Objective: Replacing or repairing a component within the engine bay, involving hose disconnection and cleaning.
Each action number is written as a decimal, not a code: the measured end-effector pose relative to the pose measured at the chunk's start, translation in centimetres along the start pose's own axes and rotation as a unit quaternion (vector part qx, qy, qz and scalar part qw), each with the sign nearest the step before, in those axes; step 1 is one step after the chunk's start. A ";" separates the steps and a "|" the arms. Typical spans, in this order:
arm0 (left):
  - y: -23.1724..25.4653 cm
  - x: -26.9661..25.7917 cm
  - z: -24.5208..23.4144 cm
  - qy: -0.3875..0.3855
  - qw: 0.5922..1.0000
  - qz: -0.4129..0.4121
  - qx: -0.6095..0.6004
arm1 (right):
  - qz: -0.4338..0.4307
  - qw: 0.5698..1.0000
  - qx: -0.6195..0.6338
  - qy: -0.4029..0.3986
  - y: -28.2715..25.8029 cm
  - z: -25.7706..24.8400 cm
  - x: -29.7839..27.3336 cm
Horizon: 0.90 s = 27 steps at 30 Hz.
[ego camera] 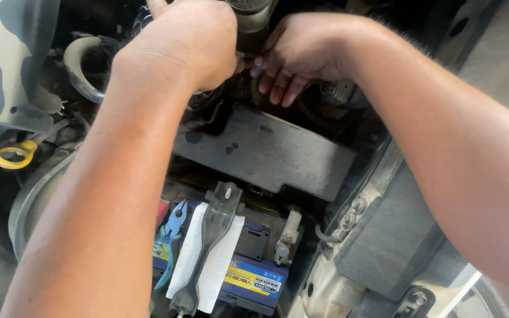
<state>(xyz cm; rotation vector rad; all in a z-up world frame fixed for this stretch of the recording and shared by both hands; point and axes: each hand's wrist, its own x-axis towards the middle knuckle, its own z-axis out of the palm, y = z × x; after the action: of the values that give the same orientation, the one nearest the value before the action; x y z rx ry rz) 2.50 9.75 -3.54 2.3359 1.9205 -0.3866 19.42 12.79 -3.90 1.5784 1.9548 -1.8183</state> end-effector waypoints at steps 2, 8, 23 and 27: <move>0.0 -0.4 -0.5 -0.024 0.999 -0.015 -0.043 | 0.036 0.999 0.015 -0.015 1.2 0.3 1.1; 0.6 -1.5 -0.7 0.020 0.999 0.026 -0.011 | 0.007 0.998 0.025 -0.050 1.2 0.5 0.6; -0.3 -2.3 1.7 0.100 0.994 0.046 0.018 | -0.033 0.995 0.064 -0.073 0.6 0.3 -0.1; -0.2 -1.3 2.2 0.093 0.994 0.054 -0.022 | -0.013 0.996 0.066 -0.052 2.3 0.7 1.7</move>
<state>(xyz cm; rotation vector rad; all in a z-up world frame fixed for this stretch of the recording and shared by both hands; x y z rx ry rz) 1.76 8.09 -5.33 2.5109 1.8450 -0.1203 19.74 12.85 -6.78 1.4653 1.8558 -2.0348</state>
